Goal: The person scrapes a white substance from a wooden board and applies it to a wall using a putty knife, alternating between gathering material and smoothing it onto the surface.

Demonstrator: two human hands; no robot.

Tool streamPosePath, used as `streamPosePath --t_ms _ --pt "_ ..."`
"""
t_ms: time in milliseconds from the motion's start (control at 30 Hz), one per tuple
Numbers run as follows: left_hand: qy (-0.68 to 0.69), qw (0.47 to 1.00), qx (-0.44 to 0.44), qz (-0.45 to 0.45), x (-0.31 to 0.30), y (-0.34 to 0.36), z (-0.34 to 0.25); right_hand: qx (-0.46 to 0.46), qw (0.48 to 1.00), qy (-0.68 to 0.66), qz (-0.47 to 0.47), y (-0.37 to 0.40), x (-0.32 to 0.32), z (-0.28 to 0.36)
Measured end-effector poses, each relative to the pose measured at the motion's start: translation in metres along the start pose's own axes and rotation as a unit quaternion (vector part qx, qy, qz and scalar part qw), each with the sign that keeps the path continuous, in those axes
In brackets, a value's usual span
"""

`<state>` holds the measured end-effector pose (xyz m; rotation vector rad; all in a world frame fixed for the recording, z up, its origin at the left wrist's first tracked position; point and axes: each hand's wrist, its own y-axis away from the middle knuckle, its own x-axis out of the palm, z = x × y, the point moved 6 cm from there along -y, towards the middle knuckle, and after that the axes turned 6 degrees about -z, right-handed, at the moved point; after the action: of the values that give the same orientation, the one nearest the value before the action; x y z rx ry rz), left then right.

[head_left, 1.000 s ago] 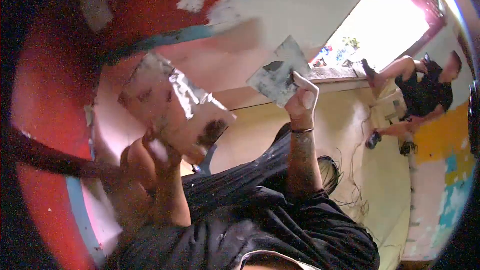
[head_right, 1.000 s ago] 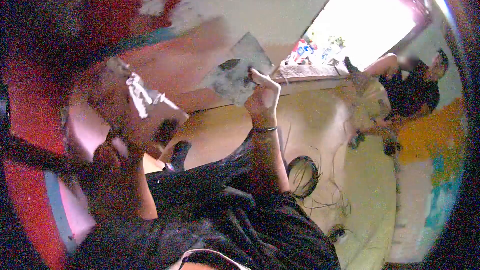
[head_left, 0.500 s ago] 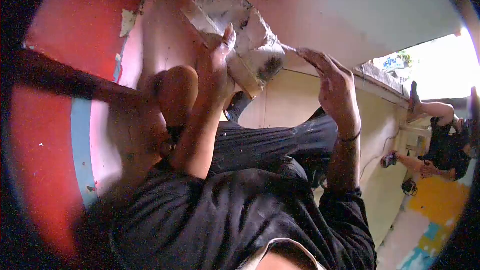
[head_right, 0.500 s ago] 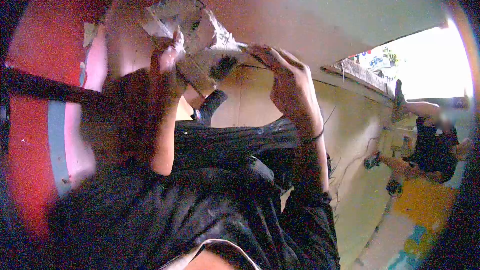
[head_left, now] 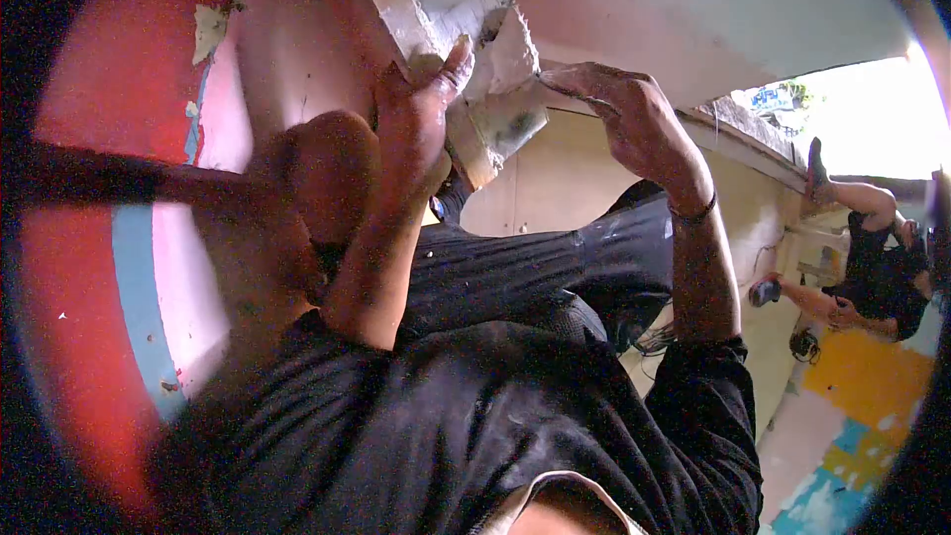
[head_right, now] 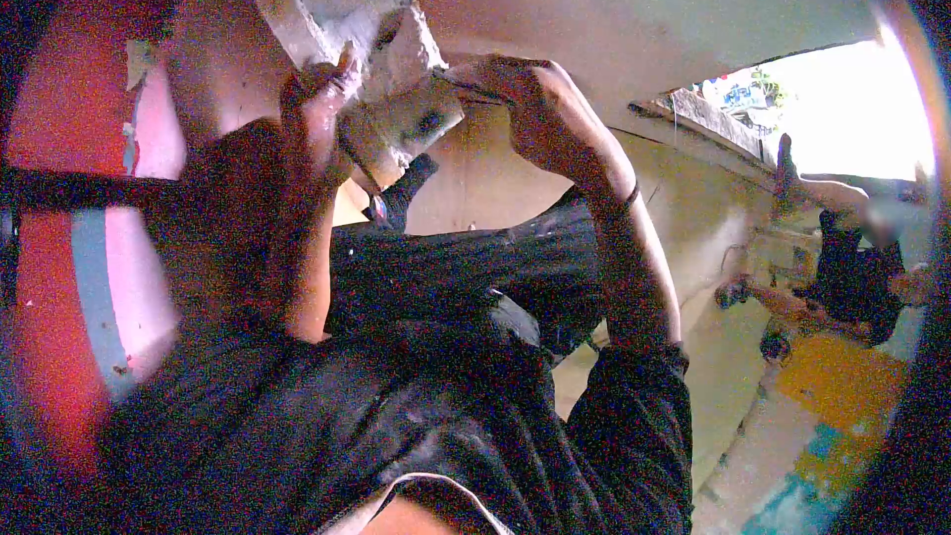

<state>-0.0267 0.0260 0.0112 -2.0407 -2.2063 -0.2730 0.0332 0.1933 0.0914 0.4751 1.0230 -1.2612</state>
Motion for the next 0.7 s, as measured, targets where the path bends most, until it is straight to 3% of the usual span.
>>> streamPosePath --t_ms 100,233,300,333,400,433,500,533,600,633,700 --pt "-0.065 0.996 0.047 0.048 0.000 -0.001 -0.002 -0.003 1.000 -0.025 0.000 0.005 0.010 -0.019" --pt "-0.171 0.985 0.029 -0.001 -0.004 0.000 0.007 0.025 0.997 -0.077 -0.015 0.008 0.015 -0.021" --pt "-0.215 0.965 0.149 0.009 0.002 0.005 -0.005 0.012 0.999 -0.034 -0.027 0.011 0.017 -0.021" --pt "-0.214 0.965 0.151 0.012 0.001 0.005 -0.002 0.013 0.999 -0.033 -0.030 0.012 0.017 -0.020" --pt "-0.411 0.882 0.231 0.009 0.003 0.009 0.000 0.020 0.998 -0.040 -0.038 0.014 0.017 -0.017" --pt "-0.410 0.882 0.232 0.013 0.008 0.013 -0.012 0.023 0.998 -0.039 -0.040 0.015 0.018 -0.017" --pt "-0.243 0.967 0.063 -0.049 0.003 0.015 -0.024 -0.036 0.998 -0.047 -0.033 0.016 0.025 -0.011" --pt "0.016 0.997 0.078 -0.014 0.002 0.006 -0.012 -0.053 0.996 -0.061 -0.029 0.015 0.034 -0.006" --pt "-0.129 0.987 -0.065 -0.067 -0.002 0.007 -0.009 -0.035 0.996 -0.062 -0.053 0.017 0.036 0.010" --pt "-0.131 0.987 -0.064 -0.067 -0.002 0.007 -0.008 -0.036 0.996 -0.060 -0.060 0.017 0.033 0.011" --pt "-0.151 0.984 0.052 -0.073 -0.001 0.004 -0.015 -0.029 0.996 -0.083 -0.023 0.021 0.032 0.003"
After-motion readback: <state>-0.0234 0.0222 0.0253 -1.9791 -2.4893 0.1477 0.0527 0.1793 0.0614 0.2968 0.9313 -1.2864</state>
